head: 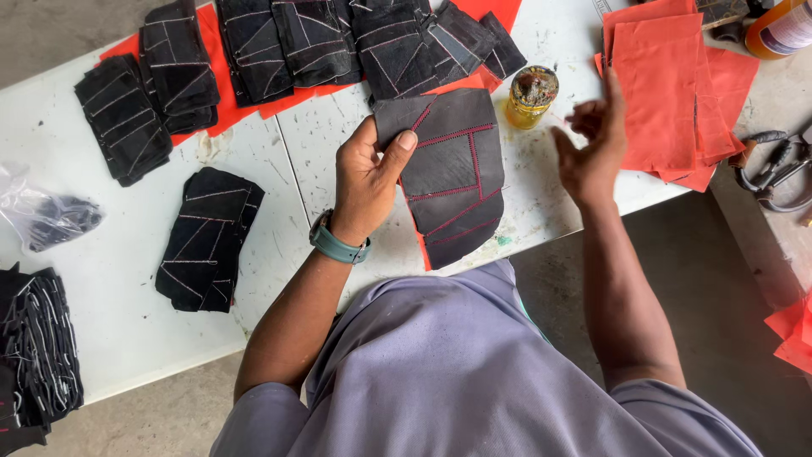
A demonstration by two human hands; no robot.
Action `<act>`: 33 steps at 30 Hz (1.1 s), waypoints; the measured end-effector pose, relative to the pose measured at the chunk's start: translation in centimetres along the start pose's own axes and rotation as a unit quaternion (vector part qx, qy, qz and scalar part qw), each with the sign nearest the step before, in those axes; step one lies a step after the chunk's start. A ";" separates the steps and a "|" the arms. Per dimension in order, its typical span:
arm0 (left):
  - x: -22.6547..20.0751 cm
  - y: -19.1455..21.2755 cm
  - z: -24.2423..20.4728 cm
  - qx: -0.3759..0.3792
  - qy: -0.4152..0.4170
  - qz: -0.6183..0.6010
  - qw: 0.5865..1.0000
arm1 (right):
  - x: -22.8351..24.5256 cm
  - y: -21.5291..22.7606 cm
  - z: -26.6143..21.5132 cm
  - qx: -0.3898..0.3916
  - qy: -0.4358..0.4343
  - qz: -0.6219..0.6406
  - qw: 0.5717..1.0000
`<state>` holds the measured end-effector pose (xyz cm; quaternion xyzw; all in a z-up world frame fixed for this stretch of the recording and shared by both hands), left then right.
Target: The person repeatedly folds a red fabric piece, places it on a black fabric piece, and rubs the surface with a small jar to bond them. The person then stacks the finished pouches on the table.
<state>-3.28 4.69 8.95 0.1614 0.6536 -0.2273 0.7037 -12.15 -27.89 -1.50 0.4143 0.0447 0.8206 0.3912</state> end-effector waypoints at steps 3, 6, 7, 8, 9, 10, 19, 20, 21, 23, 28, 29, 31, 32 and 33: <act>-0.1 0.0 -0.2 -0.015 0.024 0.018 0.999 | 1.6 2.5 -0.4 -0.001 -0.066 0.060 0.996; -1.1 -1.0 -0.9 0.000 -0.018 0.043 0.999 | 5.7 4.1 0.3 0.008 -0.054 0.200 0.978; -1.4 -1.9 -1.4 0.031 -0.004 0.054 0.998 | 7.7 4.6 0.6 0.051 -0.038 0.225 0.972; -1.6 -3.0 -2.0 0.063 0.010 0.063 0.996 | 9.6 5.4 1.0 0.094 -0.024 0.249 0.964; -1.7 -4.0 -2.7 0.095 0.023 0.073 0.993 | 11.5 6.0 1.2 0.176 -0.012 0.242 0.954; -1.6 -4.8 -3.3 0.113 0.025 0.117 0.986 | 13.1 6.6 1.4 0.257 -0.001 0.235 0.937; 3.5 1.3 -4.2 0.017 0.050 0.079 0.995 | 4.1 16.0 3.6 0.235 0.037 -0.115 0.964; 4.3 1.9 -4.4 0.007 0.063 0.074 0.995 | 1.8 16.5 3.9 0.208 0.062 -0.150 0.965; 5.0 2.3 -4.7 -0.003 0.077 0.068 0.995 | -0.2 17.0 4.3 0.184 0.088 -0.177 0.963; 6.0 2.8 -5.4 -0.015 0.103 0.090 0.991 | -3.4 17.0 4.7 0.146 0.136 -0.223 0.954; 7.3 3.5 -5.3 -0.070 0.146 0.125 0.979 | -7.5 14.8 3.7 0.145 0.153 -0.220 0.953; 7.5 3.6 -5.0 -0.091 0.159 0.123 0.975 | -7.9 14.4 3.1 0.166 0.103 -0.201 0.960; 8.0 3.5 -4.1 -0.095 0.166 0.136 0.972 | -8.3 14.1 2.7 0.209 0.021 -0.174 0.962; 8.1 3.2 -3.2 -0.079 0.158 0.150 0.973 | -8.0 14.4 2.7 0.231 -0.008 -0.165 0.959; 8.1 2.9 -2.3 -0.063 0.150 0.164 0.973 | -7.4 14.7 2.9 0.252 -0.036 -0.157 0.954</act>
Point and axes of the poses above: each hand's wrist, its own z-axis towards the middle knuckle, its own y-axis out of the back of the hand, x = y × z, the point moved 1 cm from there along z, towards the middle knuckle, and after that the axes turned 15 degrees about y, right-handed, at the moved point
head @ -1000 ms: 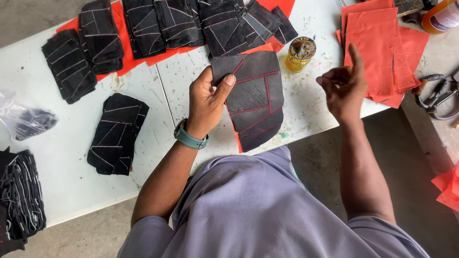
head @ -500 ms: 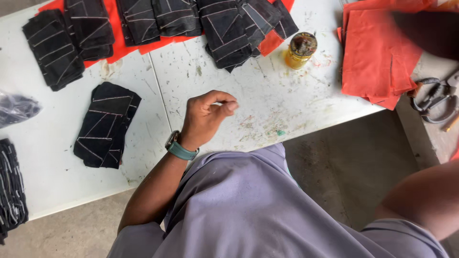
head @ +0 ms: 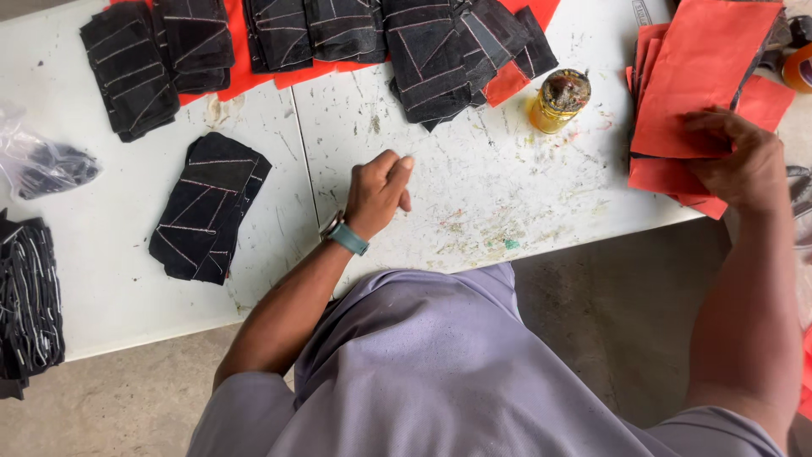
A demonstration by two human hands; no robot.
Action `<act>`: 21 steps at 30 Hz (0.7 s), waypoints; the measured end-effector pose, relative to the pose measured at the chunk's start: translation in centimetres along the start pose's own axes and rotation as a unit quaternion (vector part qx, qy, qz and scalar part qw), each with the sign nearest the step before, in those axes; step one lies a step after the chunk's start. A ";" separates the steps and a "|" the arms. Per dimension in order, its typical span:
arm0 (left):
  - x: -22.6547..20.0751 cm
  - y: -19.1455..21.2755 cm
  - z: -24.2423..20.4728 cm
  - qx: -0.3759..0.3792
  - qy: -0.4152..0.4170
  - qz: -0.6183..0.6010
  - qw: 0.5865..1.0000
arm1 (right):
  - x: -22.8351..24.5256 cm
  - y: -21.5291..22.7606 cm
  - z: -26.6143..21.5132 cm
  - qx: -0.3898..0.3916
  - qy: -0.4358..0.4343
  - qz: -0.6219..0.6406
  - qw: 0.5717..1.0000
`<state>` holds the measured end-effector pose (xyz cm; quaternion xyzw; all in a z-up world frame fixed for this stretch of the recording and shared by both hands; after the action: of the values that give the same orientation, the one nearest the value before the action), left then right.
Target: The person repeatedly folds a red fabric piece, places it on a black fabric piece, and rubs the surface with a small jar to bond them. The person then stacks the finished pouches on the table.
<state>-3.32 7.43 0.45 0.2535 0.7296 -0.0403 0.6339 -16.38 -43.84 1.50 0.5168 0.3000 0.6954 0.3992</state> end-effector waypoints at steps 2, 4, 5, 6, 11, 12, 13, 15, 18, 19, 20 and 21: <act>-1.0 -0.7 2.1 -0.009 -0.026 0.082 0.996 | 2.1 2.1 -0.4 0.087 -0.015 -0.068 0.994; -2.5 -1.1 5.3 -0.028 -0.022 0.184 0.982 | 5.3 4.0 0.4 0.111 -0.024 -0.113 0.987; -2.9 -1.1 6.7 -0.041 0.001 0.246 0.968 | 7.3 4.0 1.0 0.096 -0.026 -0.118 0.988; -3.4 -1.2 8.1 -0.072 -0.124 0.230 0.963 | 9.3 3.6 1.6 0.082 -0.028 -0.124 0.989; -2.1 -2.4 13.3 -0.084 -0.246 0.295 0.920 | 15.3 -3.7 5.3 -0.118 0.078 0.108 0.984; -1.5 -2.5 13.9 -0.087 -0.256 0.294 0.917 | 15.4 -5.4 6.2 -0.132 0.128 0.092 0.979; -0.9 -2.4 14.7 -0.091 -0.264 0.293 0.914 | 15.0 -6.9 7.2 -0.121 0.104 0.103 0.982; 0.3 -1.6 16.3 -0.035 -0.165 0.232 0.958 | 13.9 -9.1 8.7 -0.092 0.059 0.127 0.986; 2.0 1.0 17.1 -0.050 -0.030 0.041 0.997 | 12.7 -10.2 9.1 -0.082 -0.025 0.135 0.987; 1.9 2.0 17.4 -0.067 0.006 -0.036 0.997 | 12.9 -9.8 8.9 -0.111 0.030 0.114 0.987; 1.8 2.8 17.2 -0.092 -0.031 -0.065 0.993 | 13.2 -9.2 8.5 -0.138 0.086 0.093 0.982; 1.5 3.7 17.0 -0.116 -0.069 -0.093 0.986 | 13.8 -8.7 7.9 -0.164 0.142 0.072 0.974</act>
<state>13.48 4.64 -3.30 0.1058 0.7041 -0.0321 0.7014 -8.72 -27.54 3.12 0.3608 0.1979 0.8280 0.3809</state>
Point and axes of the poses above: each hand's wrist, its own z-axis towards the middle knuckle, its own y-axis out of the back of the hand, x = y × z, the point moved 1 cm from there along z, towards the middle knuckle, and after that the axes turned 15 degrees about y, right-handed, at the moved point
